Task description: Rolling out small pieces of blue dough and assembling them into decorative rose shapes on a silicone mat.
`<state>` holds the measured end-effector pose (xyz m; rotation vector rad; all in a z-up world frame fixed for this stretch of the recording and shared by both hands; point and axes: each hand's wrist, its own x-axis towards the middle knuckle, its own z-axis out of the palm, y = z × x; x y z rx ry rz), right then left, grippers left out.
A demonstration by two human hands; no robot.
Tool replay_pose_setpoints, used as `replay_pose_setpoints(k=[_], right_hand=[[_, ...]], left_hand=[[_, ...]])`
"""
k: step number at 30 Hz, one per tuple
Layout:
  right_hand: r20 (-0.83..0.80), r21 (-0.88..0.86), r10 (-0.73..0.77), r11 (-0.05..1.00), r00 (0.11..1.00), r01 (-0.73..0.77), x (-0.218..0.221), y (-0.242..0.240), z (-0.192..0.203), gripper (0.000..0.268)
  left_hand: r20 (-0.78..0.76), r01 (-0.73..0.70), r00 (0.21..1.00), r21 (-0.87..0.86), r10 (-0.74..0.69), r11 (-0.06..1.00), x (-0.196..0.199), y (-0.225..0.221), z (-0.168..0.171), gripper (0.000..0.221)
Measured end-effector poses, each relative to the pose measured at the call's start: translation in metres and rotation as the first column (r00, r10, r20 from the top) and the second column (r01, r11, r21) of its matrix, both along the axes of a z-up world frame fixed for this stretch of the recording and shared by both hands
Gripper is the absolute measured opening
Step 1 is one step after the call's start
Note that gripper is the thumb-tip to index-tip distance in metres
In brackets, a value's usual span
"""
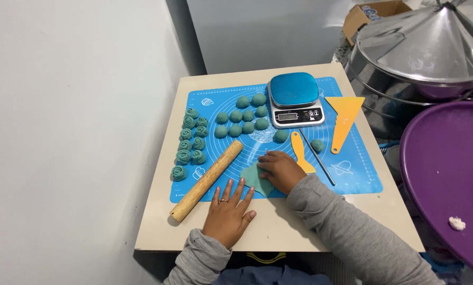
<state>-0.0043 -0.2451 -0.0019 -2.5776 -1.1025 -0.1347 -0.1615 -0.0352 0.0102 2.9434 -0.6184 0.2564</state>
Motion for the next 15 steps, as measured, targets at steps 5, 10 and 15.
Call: replay_pose_setpoints(k=[5, 10, 15], right_hand=[[-0.268, 0.179, -0.449, 0.846, 0.852, 0.502, 0.004, -0.030, 0.067, 0.028], [-0.250, 0.255, -0.726, 0.589, 0.641, 0.767, 0.028, -0.099, 0.082, 0.023], [-0.408, -0.115, -0.712, 0.661, 0.571, 0.742, 0.034, -0.112, 0.091, 0.041]], left_hand=[[0.069, 0.036, 0.997, -0.052, -0.033, 0.998, -0.005, 0.000, 0.003, 0.052], [0.202, 0.073, 0.979, -0.173, -0.037, 0.982, -0.007, 0.002, 0.012, 0.035], [0.447, -0.080, 0.885, -0.126, 0.129, 0.989, -0.002, 0.011, -0.001, 0.007]])
